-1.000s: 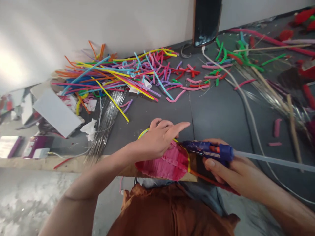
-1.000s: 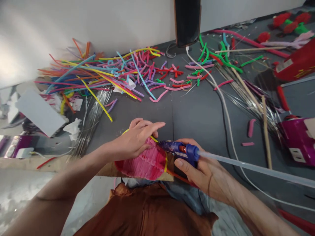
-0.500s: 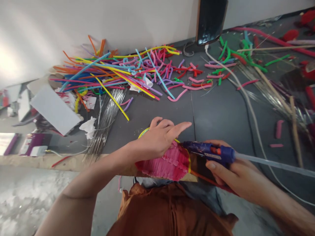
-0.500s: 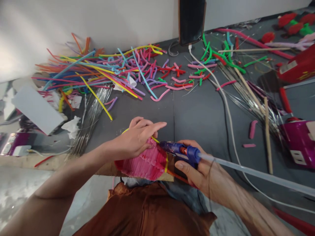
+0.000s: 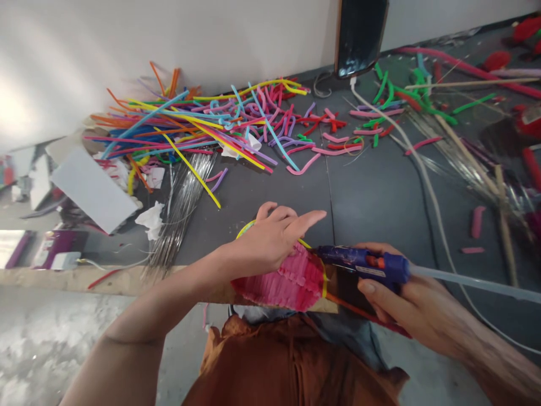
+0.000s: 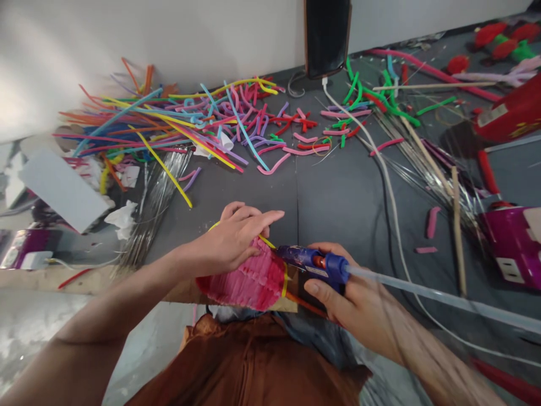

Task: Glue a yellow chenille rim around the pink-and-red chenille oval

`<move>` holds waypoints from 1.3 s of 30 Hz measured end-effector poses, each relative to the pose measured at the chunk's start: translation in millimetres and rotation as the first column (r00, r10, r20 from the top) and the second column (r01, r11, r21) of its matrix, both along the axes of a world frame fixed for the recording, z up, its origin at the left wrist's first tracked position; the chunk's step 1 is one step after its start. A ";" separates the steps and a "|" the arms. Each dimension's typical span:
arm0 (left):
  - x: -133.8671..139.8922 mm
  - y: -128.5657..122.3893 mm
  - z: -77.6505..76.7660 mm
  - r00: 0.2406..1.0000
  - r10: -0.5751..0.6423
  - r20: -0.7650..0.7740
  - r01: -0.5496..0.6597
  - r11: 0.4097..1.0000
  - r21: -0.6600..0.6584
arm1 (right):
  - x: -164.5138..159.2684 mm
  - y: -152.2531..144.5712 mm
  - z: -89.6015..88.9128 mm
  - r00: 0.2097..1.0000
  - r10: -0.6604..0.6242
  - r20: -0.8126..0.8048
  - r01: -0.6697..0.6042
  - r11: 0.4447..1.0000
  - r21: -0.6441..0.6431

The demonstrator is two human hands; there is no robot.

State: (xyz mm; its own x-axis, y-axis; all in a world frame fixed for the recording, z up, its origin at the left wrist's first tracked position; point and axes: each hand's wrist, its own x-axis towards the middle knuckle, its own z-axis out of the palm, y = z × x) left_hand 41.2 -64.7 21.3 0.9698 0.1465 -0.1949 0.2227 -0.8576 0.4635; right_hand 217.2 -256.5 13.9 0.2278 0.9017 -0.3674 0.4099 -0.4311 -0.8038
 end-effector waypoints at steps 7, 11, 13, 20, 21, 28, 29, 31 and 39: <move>0.8 -0.9 2.5 1.000 -0.012 -0.024 0.014 0.999 0.046 | 0.5 5.3 -1.5 0.989 0.027 -0.143 -0.048 0.988 -0.146; 0.5 -1.1 2.1 1.000 -0.019 -0.021 0.020 0.999 0.046 | 4.9 4.5 -3.9 0.988 0.048 -0.143 -0.064 0.992 -0.109; 0.5 -1.0 1.8 1.000 -0.018 -0.022 0.019 0.999 0.046 | 6.6 1.5 -4.8 0.991 0.043 -0.125 -0.055 0.994 -0.092; 1.1 -0.9 3.3 0.999 -0.017 -0.040 0.019 0.999 0.049 | 4.8 -4.1 -5.4 0.985 -0.032 -0.170 0.025 0.999 -0.046; 0.9 -1.0 3.1 0.999 -0.016 -0.041 0.019 0.999 0.051 | 3.3 -2.8 -5.0 0.981 -0.053 -0.188 0.047 0.998 -0.037; -0.5 -1.3 -0.5 0.999 -0.029 -0.027 0.031 0.997 0.075 | 1.3 1.7 -3.0 0.980 -0.042 -0.193 0.035 0.999 -0.039; -0.2 -1.2 -0.1 0.999 -0.031 -0.027 0.033 0.997 0.077 | 2.2 0.1 -2.6 0.980 -0.053 -0.193 0.047 0.998 -0.039; 0.6 -0.9 1.6 0.999 -0.036 -0.023 0.037 0.997 0.072 | 3.8 -4.1 -1.9 0.976 -0.096 -0.197 0.089 0.995 -0.040; 4.4 -0.9 5.3 0.999 -0.009 0.042 0.009 1.000 0.004 | 1.7 -22.4 9.5 0.861 -0.334 -0.384 0.315 0.942 -0.114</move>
